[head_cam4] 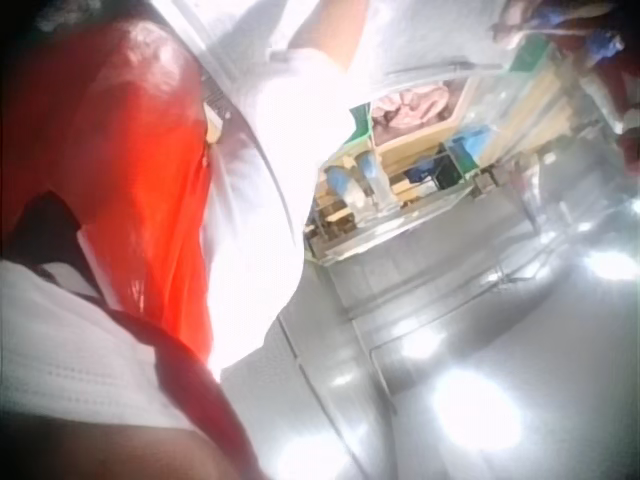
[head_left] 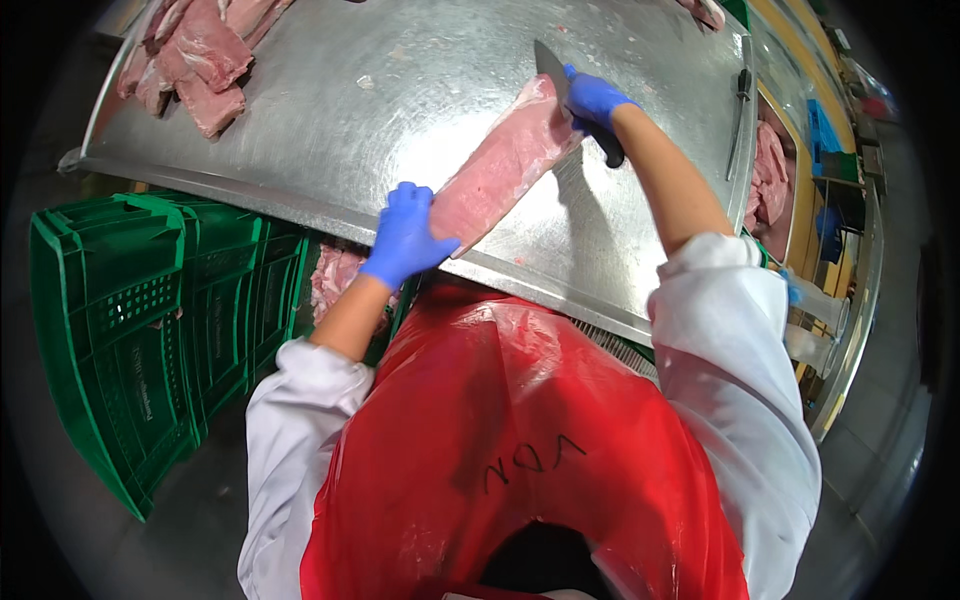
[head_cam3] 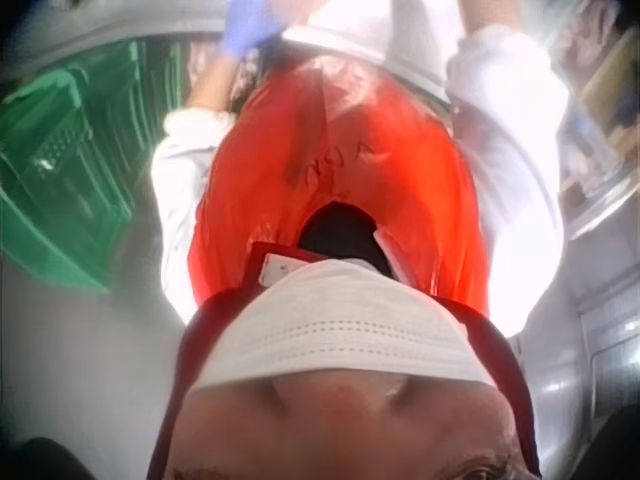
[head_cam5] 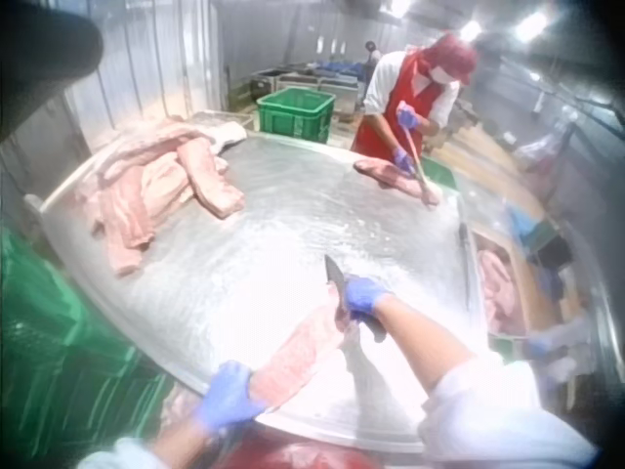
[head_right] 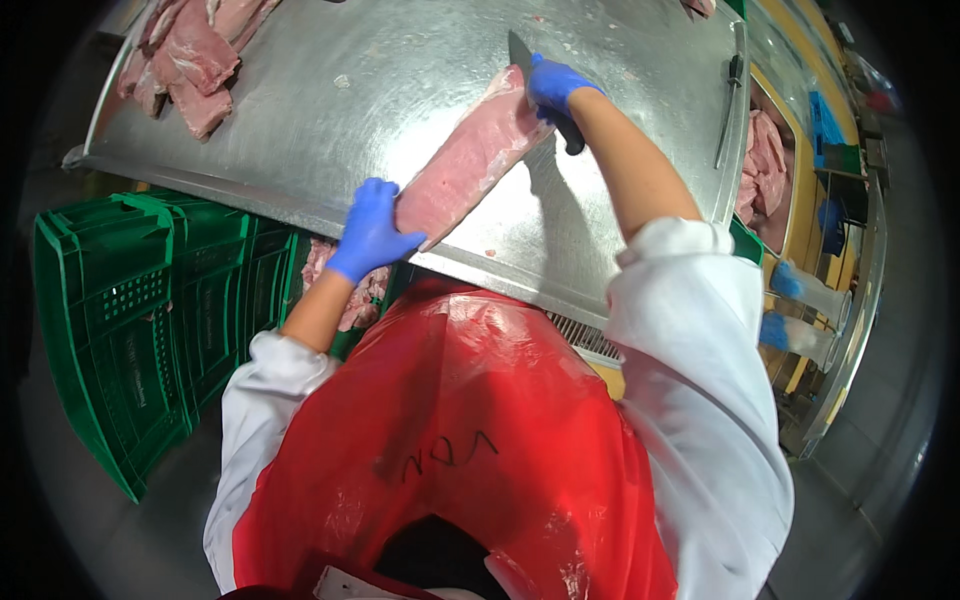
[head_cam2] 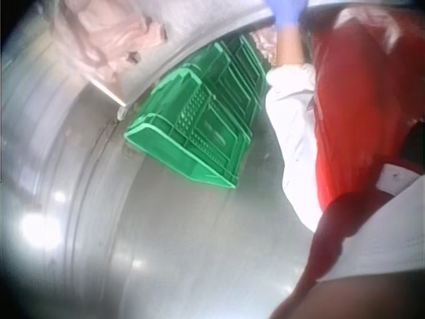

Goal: The person trims fat and connective tissue from large pieces of raw meat using a knife on a stainless steel table. Trimmed pieces are placed into green crates while the main cuts are set aside on the table.

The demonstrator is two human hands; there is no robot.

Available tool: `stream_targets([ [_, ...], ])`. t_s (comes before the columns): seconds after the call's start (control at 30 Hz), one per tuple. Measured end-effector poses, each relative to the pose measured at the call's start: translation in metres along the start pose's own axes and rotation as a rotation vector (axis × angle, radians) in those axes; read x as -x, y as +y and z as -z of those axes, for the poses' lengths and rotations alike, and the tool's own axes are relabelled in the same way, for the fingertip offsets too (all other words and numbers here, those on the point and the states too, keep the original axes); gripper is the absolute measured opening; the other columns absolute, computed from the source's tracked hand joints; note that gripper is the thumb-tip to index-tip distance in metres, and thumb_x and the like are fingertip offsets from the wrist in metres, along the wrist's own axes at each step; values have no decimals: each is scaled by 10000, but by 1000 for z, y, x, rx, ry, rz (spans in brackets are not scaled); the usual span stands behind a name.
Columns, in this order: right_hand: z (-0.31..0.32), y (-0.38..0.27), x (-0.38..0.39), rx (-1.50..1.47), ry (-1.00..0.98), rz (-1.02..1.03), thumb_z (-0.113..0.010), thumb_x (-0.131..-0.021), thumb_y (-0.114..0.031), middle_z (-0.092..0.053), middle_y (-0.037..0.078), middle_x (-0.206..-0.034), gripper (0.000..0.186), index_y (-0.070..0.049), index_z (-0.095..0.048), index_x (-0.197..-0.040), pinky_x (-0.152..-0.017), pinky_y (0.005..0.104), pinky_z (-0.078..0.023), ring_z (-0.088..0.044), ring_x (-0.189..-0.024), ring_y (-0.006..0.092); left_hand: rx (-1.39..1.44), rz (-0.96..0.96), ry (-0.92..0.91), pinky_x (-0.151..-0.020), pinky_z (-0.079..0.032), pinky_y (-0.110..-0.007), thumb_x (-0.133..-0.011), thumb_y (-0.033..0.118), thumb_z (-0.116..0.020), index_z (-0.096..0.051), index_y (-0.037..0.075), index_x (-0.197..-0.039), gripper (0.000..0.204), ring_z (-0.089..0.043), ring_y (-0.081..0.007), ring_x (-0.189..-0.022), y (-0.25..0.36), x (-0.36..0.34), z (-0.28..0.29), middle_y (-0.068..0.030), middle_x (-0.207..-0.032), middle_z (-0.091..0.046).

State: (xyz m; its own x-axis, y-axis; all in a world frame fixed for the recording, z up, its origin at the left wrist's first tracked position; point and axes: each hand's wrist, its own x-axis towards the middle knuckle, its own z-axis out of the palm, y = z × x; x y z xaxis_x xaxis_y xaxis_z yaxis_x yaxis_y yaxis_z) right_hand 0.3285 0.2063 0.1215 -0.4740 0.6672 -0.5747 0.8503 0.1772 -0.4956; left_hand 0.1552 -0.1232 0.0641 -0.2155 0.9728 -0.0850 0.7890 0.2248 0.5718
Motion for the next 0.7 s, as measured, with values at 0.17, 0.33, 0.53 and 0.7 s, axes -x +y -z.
stream_targets([
  [0.17, 10, 4, 73, -53, -204, -61, -494, -934, -91, -628, 115, -789, 616, -70, -339, -1530, -442, 324, -511, -622, -552, 170, 76, -31, 8, -897, -433, -477, -659, 260, -794, -509, -12, -1051, 556, -476, -401, -1009, -4, -10, -35, -217, -1069, -486],
  [0.33, 16, -4, 76, -184, -248, -80, -508, -913, -42, -620, 106, -775, 710, -94, -265, -1578, -435, 322, -513, -603, -519, 148, 168, -91, 43, -885, -434, -475, -678, 246, -784, -484, -7, -1071, 555, -478, -393, -1005, -11, -13, -44, -201, -1056, -483],
  [0.53, -1, -19, 62, -137, -175, -89, -499, -912, -48, -596, 83, -750, 763, -68, -177, -1603, -420, 291, -496, -594, -506, 136, 252, -169, 40, -883, -437, -481, -695, 246, -786, -503, -4, -1075, 535, -493, -395, -1019, -19, -15, -38, -190, -1070, -484],
  [0.7, -7, -18, 105, -195, -260, -123, -499, -926, -53, -611, 79, -781, 773, -108, -152, -1614, -429, 291, -519, -609, -525, 135, 305, -147, 50, -875, -451, -463, -703, 243, -807, -513, -1, -1064, 525, -516, -377, -986, -20, -4, -43, -181, -1043, -504],
])
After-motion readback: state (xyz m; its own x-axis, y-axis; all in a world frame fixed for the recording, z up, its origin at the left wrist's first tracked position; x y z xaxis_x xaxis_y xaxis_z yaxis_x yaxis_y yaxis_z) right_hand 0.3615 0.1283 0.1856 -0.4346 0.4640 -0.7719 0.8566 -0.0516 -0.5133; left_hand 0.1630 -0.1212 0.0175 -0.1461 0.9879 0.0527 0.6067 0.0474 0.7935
